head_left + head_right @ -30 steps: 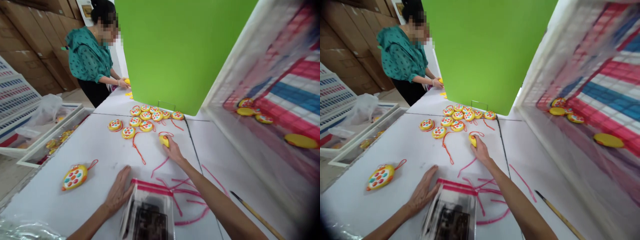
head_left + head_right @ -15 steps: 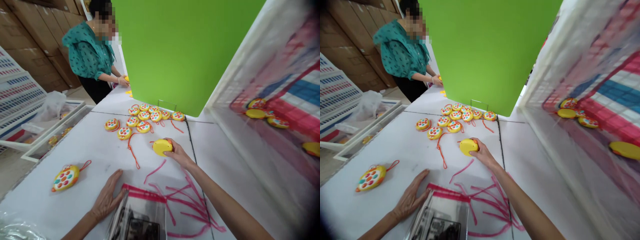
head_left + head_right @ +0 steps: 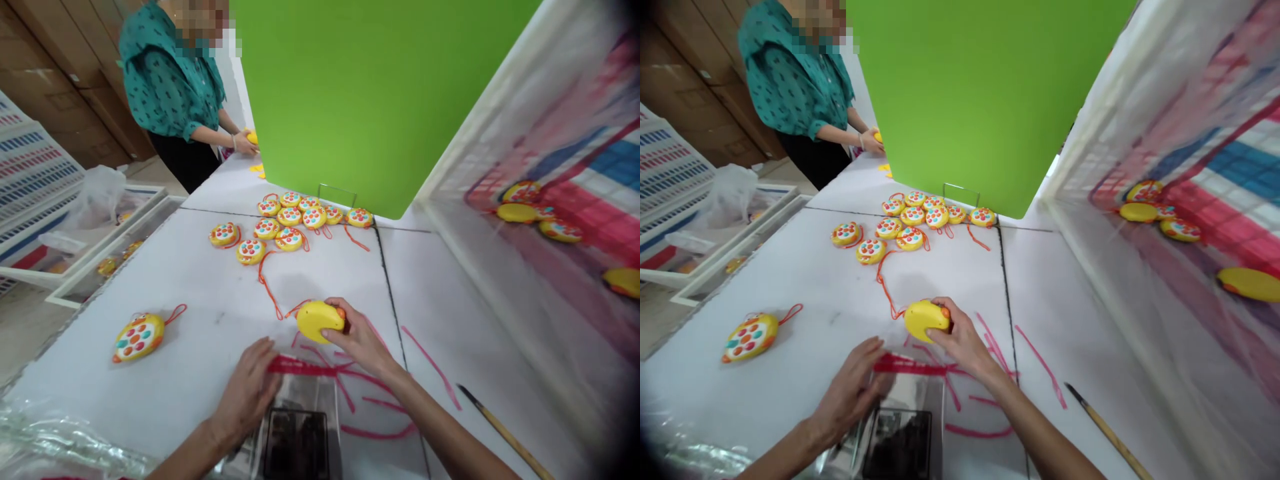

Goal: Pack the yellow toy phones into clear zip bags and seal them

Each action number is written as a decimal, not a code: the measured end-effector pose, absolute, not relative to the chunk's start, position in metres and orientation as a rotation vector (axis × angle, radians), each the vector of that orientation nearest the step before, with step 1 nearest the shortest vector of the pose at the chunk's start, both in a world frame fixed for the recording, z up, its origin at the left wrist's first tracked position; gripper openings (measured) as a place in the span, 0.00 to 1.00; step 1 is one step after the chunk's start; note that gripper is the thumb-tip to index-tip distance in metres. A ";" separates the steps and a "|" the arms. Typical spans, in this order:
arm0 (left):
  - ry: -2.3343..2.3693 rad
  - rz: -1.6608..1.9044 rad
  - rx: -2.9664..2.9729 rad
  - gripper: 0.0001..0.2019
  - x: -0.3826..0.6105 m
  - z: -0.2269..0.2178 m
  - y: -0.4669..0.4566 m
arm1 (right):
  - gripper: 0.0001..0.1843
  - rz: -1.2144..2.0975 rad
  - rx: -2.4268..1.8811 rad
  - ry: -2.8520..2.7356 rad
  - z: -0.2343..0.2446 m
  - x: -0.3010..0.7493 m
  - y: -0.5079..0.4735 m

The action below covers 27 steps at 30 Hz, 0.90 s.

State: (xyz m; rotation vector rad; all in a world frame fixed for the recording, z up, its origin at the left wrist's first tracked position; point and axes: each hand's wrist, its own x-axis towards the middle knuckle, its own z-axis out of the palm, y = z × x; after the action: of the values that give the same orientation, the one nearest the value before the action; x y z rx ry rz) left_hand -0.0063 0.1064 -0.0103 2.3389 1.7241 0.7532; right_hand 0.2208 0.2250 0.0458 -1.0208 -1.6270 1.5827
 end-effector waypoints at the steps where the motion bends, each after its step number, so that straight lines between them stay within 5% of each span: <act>1: 1.650 0.704 2.397 0.16 0.007 -0.007 0.100 | 0.20 1.590 -1.047 -1.585 0.045 0.222 0.219; 6: 1.594 0.438 2.471 0.18 0.054 -0.008 0.075 | 0.17 1.630 -1.104 -1.459 0.034 0.228 0.194; 13: 1.666 0.532 2.395 0.11 0.062 -0.023 0.077 | 0.20 1.610 -1.131 -1.533 0.021 0.217 0.175; 21: 1.540 0.568 2.398 0.06 0.052 -0.015 0.085 | 0.20 0.928 -1.456 -2.072 0.037 0.231 0.210; 27: 1.518 0.660 2.257 0.14 0.044 -0.019 0.090 | 0.21 1.273 -1.282 -1.771 0.056 0.234 0.209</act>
State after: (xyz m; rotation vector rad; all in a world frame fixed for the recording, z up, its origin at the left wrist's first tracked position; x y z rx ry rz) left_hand 0.0438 0.0902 -0.0192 2.2571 1.5175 0.6599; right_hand 0.2341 0.2088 0.0562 -1.2818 -1.7714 1.2730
